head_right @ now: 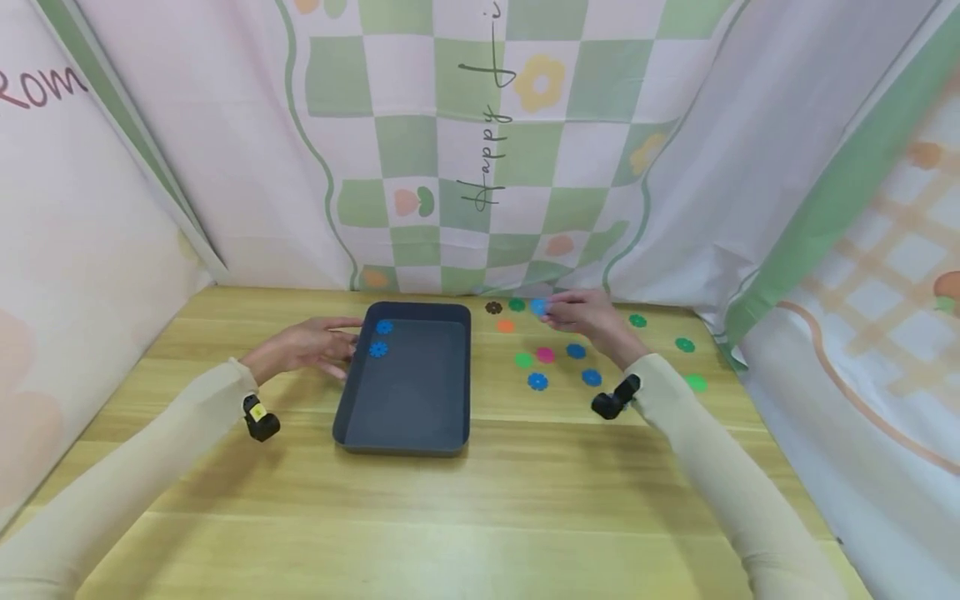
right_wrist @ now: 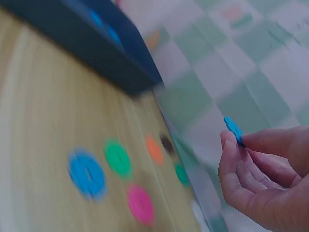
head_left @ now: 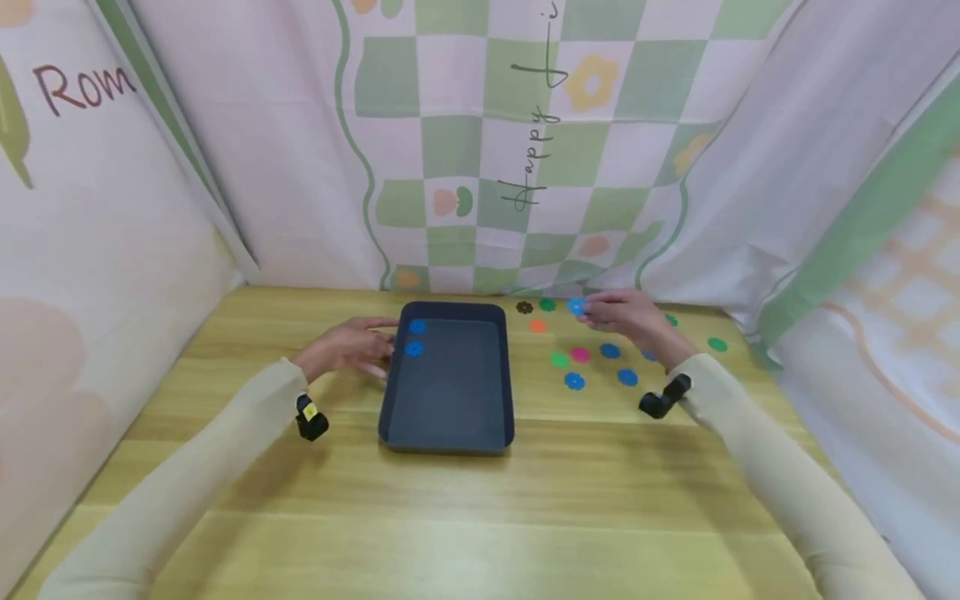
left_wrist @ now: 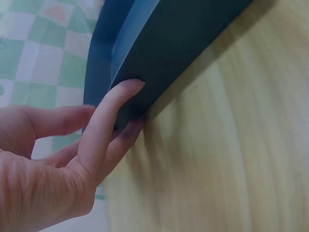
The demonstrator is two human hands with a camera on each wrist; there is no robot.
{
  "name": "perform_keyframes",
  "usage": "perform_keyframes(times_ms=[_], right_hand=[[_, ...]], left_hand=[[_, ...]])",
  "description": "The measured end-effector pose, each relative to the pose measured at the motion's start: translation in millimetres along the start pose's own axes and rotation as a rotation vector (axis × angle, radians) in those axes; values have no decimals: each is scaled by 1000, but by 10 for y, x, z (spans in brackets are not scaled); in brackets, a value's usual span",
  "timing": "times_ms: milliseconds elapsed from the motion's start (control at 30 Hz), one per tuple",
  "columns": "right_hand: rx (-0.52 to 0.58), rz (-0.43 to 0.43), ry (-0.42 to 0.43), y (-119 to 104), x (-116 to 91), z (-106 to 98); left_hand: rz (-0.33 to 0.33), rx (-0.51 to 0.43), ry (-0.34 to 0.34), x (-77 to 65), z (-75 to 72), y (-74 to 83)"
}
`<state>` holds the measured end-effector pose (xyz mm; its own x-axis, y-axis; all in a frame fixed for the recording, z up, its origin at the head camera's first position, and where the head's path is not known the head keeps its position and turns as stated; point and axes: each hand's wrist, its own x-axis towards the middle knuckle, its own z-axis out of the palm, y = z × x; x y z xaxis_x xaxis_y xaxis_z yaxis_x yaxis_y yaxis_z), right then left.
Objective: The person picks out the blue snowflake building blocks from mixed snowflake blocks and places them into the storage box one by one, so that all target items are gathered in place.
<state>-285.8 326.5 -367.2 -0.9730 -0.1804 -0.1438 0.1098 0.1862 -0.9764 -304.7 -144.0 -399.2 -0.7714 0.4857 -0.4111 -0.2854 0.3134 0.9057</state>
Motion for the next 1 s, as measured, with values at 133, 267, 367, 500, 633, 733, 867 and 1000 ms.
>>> perform_keyframes(times_ms=[133,267,367,500,633,733,867,1000], right_hand=[[64,16,-81,-63,97,365],[69,44,-131,-72,199,722],[99,64,-176,-64,243,988],[120,89,-243,-78,294,1304],[71,103,-294,-98,387,1559],[13,122,-313,-91,465,1724],[-64,146,-350,-58,552,1929],[-138,167,-385,-30,616,2104]], left_hand=[[16,-1,-9,-15,-47,-14],[31,-21,-14,-25,-49,-39],[33,-49,-17,-21,-48,-58],[33,-71,-10,-9,-38,-65],[39,-68,3,-5,-22,-57],[43,-66,1,-6,-13,-57],[40,-51,-8,-20,-14,-76],[37,-49,-15,-37,-16,-92]])
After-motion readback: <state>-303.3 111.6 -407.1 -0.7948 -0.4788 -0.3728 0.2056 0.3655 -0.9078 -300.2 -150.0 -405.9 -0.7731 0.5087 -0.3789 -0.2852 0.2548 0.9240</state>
